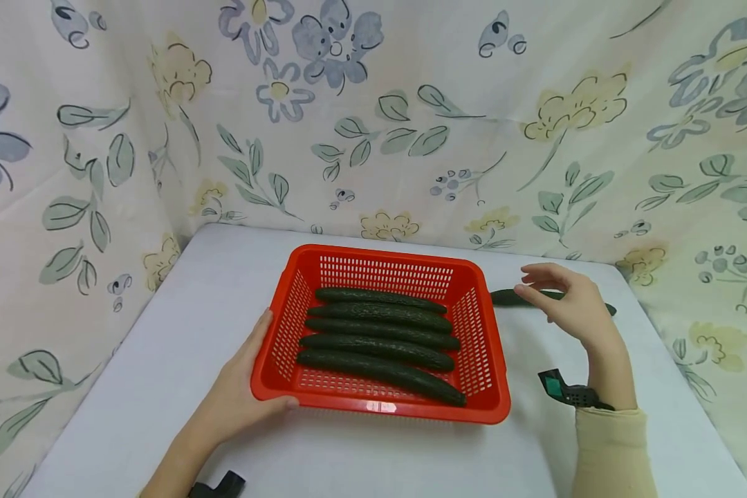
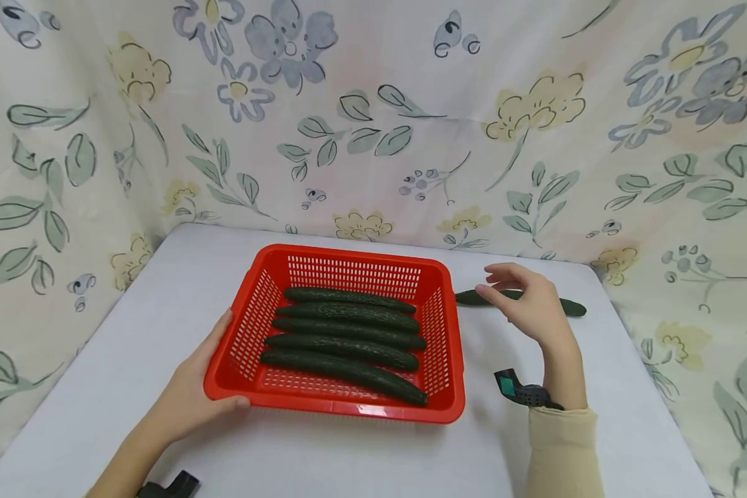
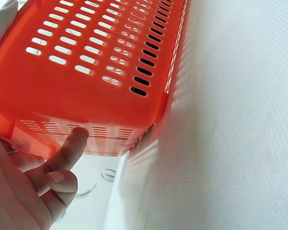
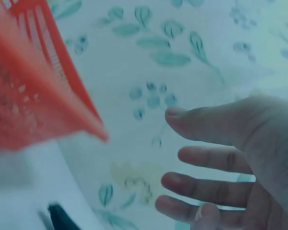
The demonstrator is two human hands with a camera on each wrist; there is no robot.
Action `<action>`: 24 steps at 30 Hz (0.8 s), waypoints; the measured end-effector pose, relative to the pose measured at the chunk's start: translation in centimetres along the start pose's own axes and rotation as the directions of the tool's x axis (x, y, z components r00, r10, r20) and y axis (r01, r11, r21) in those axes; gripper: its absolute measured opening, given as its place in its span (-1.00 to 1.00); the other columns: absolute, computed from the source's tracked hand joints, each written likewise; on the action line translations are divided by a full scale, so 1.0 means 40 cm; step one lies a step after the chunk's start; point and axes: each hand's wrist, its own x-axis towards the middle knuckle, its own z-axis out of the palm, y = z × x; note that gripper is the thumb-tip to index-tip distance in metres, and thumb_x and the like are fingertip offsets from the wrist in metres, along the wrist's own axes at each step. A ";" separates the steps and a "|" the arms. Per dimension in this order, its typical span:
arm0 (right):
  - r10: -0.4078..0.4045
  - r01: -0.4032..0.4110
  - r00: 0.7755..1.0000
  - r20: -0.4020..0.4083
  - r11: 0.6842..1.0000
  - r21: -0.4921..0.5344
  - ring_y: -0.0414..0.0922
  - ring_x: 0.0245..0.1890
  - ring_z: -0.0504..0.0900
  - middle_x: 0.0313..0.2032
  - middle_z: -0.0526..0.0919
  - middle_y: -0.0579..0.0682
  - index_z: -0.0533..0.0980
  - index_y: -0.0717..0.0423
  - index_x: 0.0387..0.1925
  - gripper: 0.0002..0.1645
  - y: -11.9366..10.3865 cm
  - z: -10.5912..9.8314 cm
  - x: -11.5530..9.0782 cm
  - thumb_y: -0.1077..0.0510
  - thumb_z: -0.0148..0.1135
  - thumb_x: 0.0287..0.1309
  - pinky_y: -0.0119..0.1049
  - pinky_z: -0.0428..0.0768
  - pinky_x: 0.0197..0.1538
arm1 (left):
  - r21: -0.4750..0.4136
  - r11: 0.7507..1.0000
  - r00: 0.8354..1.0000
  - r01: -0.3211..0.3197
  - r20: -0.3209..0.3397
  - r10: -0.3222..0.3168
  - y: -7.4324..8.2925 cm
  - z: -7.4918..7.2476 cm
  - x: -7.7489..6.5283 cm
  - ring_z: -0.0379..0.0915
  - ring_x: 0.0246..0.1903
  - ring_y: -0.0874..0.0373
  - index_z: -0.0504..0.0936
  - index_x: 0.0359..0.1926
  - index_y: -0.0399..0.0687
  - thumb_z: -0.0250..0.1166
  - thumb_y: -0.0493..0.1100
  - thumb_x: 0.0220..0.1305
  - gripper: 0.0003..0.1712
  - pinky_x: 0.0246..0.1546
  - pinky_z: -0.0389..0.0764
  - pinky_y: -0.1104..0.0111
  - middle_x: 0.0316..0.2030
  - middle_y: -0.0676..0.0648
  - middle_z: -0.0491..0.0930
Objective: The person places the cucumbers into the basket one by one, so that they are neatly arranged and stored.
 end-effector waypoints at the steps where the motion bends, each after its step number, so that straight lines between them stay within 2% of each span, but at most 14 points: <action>1: 0.012 -0.012 1.000 -0.007 1.000 -0.002 -0.44 -0.07 0.57 0.08 0.74 0.16 0.59 0.04 0.31 -0.40 0.011 -0.003 0.001 -0.19 0.36 0.41 -0.26 0.67 -0.39 | 0.002 1.000 1.000 -0.002 0.000 0.002 0.000 -0.001 0.000 0.37 0.39 -0.11 -0.16 0.74 0.33 0.72 0.12 -0.05 0.53 -0.02 0.65 0.43 0.68 -0.07 0.04; 4: 0.044 -0.045 0.998 -0.037 0.999 -0.012 -0.15 0.06 0.62 0.14 0.70 0.24 0.55 0.08 0.36 -0.34 0.045 -0.009 0.005 -0.20 0.33 0.42 -0.30 0.67 -0.37 | 0.002 1.000 1.000 -0.004 0.001 0.004 -0.001 -0.002 0.001 0.35 0.41 -0.11 -0.16 0.74 0.33 0.72 0.13 -0.04 0.53 -0.01 0.63 0.43 0.68 -0.06 0.02; 7: 0.072 -0.074 0.995 -0.073 0.997 -0.019 0.19 0.16 0.58 0.19 0.66 0.31 0.51 0.14 0.38 -0.29 0.077 -0.013 0.009 -0.21 0.31 0.44 -0.38 0.65 -0.37 | -0.005 1.000 1.000 -0.003 0.001 0.003 -0.001 -0.002 0.001 0.36 0.41 -0.11 -0.16 0.74 0.34 0.71 0.13 -0.04 0.53 -0.02 0.64 0.43 0.68 -0.06 0.03; 11: 0.105 -0.108 0.988 -0.110 0.994 -0.024 0.34 0.24 0.53 0.20 0.62 0.36 0.50 0.19 0.38 -0.25 0.121 -0.015 0.014 -0.23 0.32 0.42 -0.37 0.65 -0.39 | -0.017 1.000 1.000 0.002 0.000 -0.002 -0.001 0.000 0.002 0.39 0.37 -0.11 -0.16 0.73 0.35 0.72 0.12 -0.04 0.52 -0.04 0.66 0.43 0.68 -0.07 0.05; 13: 0.120 -0.127 0.984 -0.133 0.991 -0.043 0.34 0.25 0.52 0.20 0.62 0.36 0.52 0.19 0.35 -0.25 0.148 -0.010 0.016 -0.25 0.33 0.41 -0.24 0.67 -0.28 | -0.018 1.000 1.000 0.003 0.000 -0.003 -0.002 0.000 0.003 0.40 0.36 -0.10 -0.16 0.73 0.35 0.72 0.12 -0.04 0.53 -0.05 0.67 0.43 0.68 -0.07 0.05; 15: 0.133 -0.143 0.979 -0.156 0.988 -0.057 0.34 0.26 0.50 0.22 0.60 0.36 0.53 0.20 0.32 -0.26 0.179 0.001 0.018 -0.24 0.36 0.39 0.01 0.67 -0.09 | -0.011 1.000 1.000 0.001 -0.002 -0.001 -0.002 0.000 0.003 0.39 0.37 -0.10 -0.16 0.73 0.35 0.72 0.13 -0.05 0.53 -0.04 0.66 0.42 0.67 -0.07 0.05; 19: 0.140 -0.154 0.972 -0.186 0.986 -0.063 0.37 0.31 0.43 0.34 0.48 0.37 0.51 0.22 0.33 -0.25 0.240 0.030 0.018 -0.18 0.44 0.34 0.43 0.38 0.22 | 0.001 1.000 1.000 0.000 -0.004 0.000 -0.002 0.001 0.001 0.41 0.36 -0.10 -0.16 0.73 0.35 0.72 0.13 -0.05 0.53 -0.04 0.66 0.42 0.67 -0.10 0.07; 24: 0.132 -0.146 0.974 -0.185 0.987 -0.065 0.40 0.37 0.34 0.43 0.37 0.39 0.44 0.23 0.41 -0.13 0.293 0.058 0.022 -0.14 0.53 0.25 0.53 0.30 0.29 | -0.010 1.000 1.000 0.000 -0.004 0.000 0.000 0.003 -0.001 0.45 0.31 -0.12 -0.15 0.73 0.36 0.71 0.12 -0.04 0.52 -0.10 0.68 0.43 0.66 -0.13 0.10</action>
